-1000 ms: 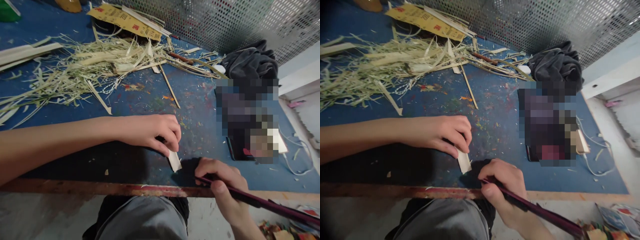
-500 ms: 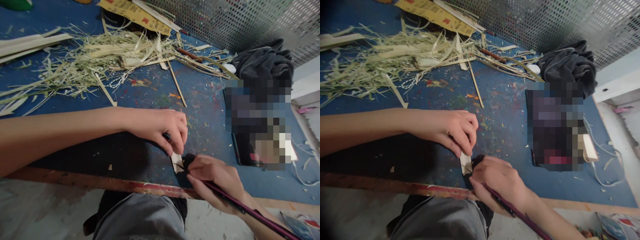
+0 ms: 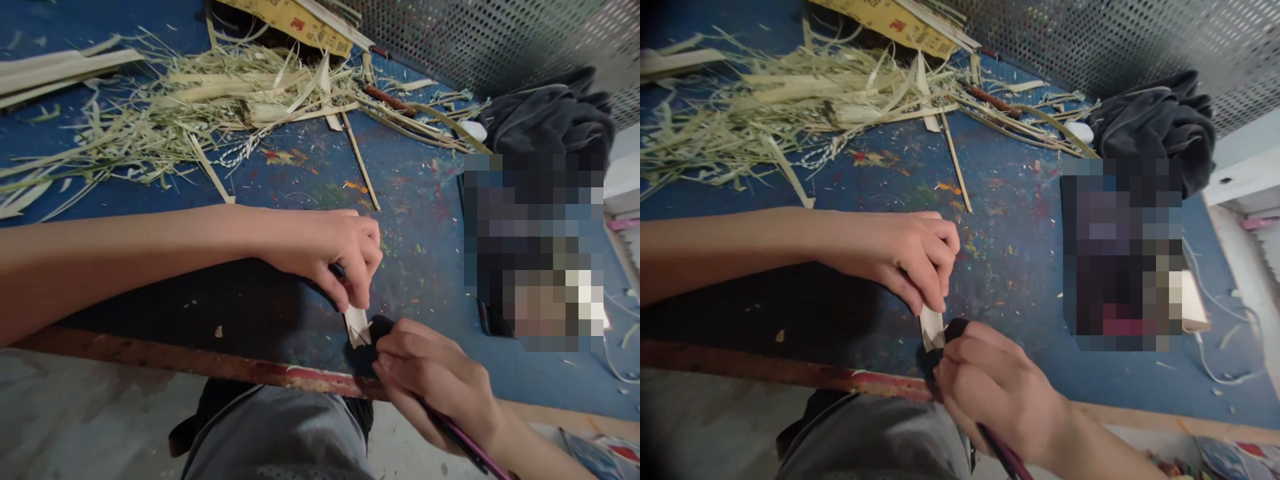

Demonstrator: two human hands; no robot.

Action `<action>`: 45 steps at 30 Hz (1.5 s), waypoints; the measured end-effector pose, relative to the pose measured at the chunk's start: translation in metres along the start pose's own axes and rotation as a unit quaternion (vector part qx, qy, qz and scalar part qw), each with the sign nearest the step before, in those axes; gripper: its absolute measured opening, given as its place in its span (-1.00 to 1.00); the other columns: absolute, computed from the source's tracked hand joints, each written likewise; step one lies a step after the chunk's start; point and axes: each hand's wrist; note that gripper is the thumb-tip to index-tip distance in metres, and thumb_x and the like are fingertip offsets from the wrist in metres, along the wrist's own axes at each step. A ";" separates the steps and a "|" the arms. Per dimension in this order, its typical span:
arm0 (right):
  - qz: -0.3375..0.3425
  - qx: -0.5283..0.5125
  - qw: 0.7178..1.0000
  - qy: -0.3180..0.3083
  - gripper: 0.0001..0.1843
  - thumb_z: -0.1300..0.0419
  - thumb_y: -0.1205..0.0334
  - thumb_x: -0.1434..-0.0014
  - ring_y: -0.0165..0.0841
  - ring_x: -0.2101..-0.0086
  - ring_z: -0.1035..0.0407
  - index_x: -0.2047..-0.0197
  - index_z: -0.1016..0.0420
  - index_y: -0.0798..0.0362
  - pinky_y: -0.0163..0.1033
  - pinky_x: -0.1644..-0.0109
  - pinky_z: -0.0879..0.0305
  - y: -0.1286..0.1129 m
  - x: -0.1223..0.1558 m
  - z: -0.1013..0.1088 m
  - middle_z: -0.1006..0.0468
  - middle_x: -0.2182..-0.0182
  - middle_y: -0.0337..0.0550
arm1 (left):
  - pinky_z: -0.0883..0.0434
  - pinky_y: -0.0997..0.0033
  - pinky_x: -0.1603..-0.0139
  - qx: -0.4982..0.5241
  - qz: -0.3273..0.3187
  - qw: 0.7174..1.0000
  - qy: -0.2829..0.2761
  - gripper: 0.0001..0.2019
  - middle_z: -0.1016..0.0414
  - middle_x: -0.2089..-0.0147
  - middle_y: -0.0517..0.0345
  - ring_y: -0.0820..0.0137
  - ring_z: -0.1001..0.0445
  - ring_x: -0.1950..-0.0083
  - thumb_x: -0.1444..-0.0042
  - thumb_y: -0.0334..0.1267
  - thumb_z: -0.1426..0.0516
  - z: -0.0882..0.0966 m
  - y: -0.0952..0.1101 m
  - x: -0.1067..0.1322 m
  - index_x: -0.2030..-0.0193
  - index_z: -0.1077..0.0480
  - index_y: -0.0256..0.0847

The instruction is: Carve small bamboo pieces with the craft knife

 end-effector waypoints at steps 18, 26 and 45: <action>-0.074 0.056 0.991 0.092 -0.80 -0.12 0.56 -0.13 -0.42 0.53 -0.36 0.34 -0.37 0.05 -0.36 0.49 -0.35 -0.017 0.021 0.002 -0.42 0.56 -0.23 | -0.11 0.34 0.04 0.037 0.007 0.999 0.037 -0.83 -0.61 0.26 0.37 0.39 -0.36 0.07 0.04 -0.17 -0.35 -0.003 -0.006 0.001 0.27 -0.57 0.22; -0.162 0.018 0.945 0.284 -0.71 -0.18 0.56 -0.06 -0.38 0.42 -0.49 0.21 -0.37 0.00 -0.29 0.32 -0.45 -0.035 0.005 -0.011 -0.54 0.44 -0.20 | -0.12 0.36 0.06 0.010 0.067 0.997 0.031 -0.85 -0.56 0.32 0.22 0.33 -0.36 0.08 0.04 -0.16 -0.34 -0.004 0.010 0.002 0.27 -0.57 0.07; -0.167 0.197 0.939 0.226 -0.76 -0.15 0.56 -0.12 -0.48 0.48 -0.32 0.27 -0.36 0.00 -0.40 0.46 -0.32 -0.028 0.011 -0.043 -0.50 0.39 -0.24 | -0.07 0.34 0.10 -0.024 0.070 0.996 0.042 -0.88 -0.49 0.38 0.24 0.36 -0.33 0.15 -0.03 -0.08 -0.30 -0.010 0.014 0.007 0.29 -0.55 0.03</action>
Point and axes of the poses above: each hand's wrist, its own x-axis away from the middle knuckle, its own z-axis out of the back of the hand, y = z × x
